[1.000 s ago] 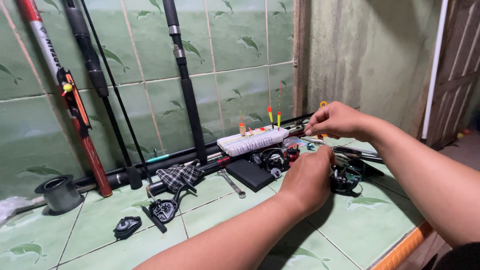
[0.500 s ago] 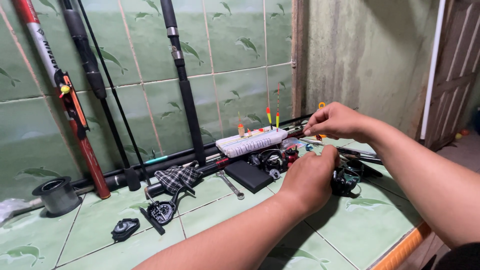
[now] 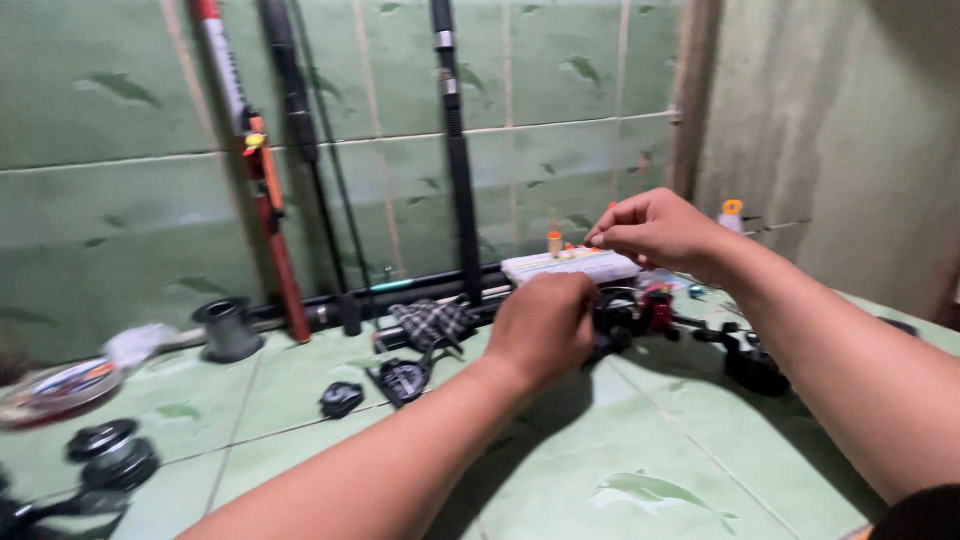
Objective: Assembling a fishing reel by attaching the spool and handle
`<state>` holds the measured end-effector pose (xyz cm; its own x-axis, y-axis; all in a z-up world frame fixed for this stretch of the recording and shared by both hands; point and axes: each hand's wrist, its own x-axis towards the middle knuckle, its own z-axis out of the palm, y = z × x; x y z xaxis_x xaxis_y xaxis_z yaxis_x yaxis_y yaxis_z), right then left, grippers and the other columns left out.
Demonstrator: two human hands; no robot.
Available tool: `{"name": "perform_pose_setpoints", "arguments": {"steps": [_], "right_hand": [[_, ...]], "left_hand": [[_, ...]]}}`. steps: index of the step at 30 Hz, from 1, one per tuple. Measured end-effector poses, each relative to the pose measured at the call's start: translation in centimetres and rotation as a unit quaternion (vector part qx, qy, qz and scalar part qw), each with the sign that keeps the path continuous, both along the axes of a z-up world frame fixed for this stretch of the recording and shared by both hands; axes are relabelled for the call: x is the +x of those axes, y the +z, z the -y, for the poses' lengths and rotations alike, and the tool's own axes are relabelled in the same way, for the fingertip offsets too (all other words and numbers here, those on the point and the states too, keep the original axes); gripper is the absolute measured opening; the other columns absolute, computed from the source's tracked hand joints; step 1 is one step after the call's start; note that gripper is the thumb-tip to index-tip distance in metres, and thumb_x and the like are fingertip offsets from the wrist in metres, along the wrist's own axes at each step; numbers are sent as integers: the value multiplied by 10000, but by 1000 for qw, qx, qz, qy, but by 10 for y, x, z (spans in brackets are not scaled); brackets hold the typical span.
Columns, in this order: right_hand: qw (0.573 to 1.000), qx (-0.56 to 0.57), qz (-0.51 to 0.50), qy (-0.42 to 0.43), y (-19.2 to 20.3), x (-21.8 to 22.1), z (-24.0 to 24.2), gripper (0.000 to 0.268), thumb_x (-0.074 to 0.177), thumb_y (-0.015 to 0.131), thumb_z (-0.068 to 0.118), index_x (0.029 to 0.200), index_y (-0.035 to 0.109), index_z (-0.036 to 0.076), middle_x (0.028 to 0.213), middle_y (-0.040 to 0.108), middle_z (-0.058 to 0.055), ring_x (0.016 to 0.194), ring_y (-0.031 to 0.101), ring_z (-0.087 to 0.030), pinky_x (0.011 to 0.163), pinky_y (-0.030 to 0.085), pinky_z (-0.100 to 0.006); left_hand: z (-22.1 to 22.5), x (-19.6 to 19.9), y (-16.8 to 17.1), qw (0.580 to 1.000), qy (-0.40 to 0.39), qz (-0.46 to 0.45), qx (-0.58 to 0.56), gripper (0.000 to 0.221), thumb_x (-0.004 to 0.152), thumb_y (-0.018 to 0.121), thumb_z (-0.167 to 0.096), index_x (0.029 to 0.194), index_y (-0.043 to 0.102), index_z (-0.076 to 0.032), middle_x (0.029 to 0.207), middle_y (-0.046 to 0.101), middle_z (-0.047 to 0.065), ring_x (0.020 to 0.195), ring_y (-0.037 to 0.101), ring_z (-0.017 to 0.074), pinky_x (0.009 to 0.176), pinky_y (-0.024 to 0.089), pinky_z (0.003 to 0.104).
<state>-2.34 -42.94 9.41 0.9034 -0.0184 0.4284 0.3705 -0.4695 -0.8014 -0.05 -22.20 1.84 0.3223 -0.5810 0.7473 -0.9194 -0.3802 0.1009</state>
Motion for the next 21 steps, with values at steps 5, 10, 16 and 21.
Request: {"name": "perform_pose_setpoints", "arguments": {"steps": [5, 10, 16, 21], "right_hand": [[997, -27, -15, 67, -9, 28, -74, 42, 829, 728, 18, 800, 759, 14, 489, 516, -89, 452, 501, -159, 423, 423, -280], [987, -51, -39, 147, -28, 56, -138, 43, 818, 730, -1, 794, 763, 12, 481, 567, -124, 430, 579, -213, 406, 452, -307], [967, -169, -88, 170, -35, 45, -210, 80, 801, 758, 72, 858, 814, 61, 577, 676, -109, 541, 669, -192, 522, 556, -293], [942, -314, 29, 117, -44, 25, -238, 104, 775, 793, 294, 858, 825, 241, 700, 746, 21, 728, 744, -170, 707, 563, -326]], "left_hand": [[-81, 16, 2, 991, 123, -54, -10, 160, 857, 571, -237, 951, 687, -180, 893, 705, 107, 976, 693, 360, 782, 585, 488], [-159, 20, 6, 970, 221, -96, -28, 211, 851, 584, -289, 1013, 713, -246, 964, 742, 62, 1016, 704, 330, 823, 589, 482], [-226, 10, 3, 943, 286, -165, -43, 230, 860, 584, -246, 1009, 759, -228, 964, 763, 57, 1021, 713, 349, 853, 582, 470], [-250, 10, -18, 909, 304, -279, -65, 208, 848, 612, -250, 975, 776, -245, 991, 786, 10, 1063, 719, 311, 868, 579, 446]]}}
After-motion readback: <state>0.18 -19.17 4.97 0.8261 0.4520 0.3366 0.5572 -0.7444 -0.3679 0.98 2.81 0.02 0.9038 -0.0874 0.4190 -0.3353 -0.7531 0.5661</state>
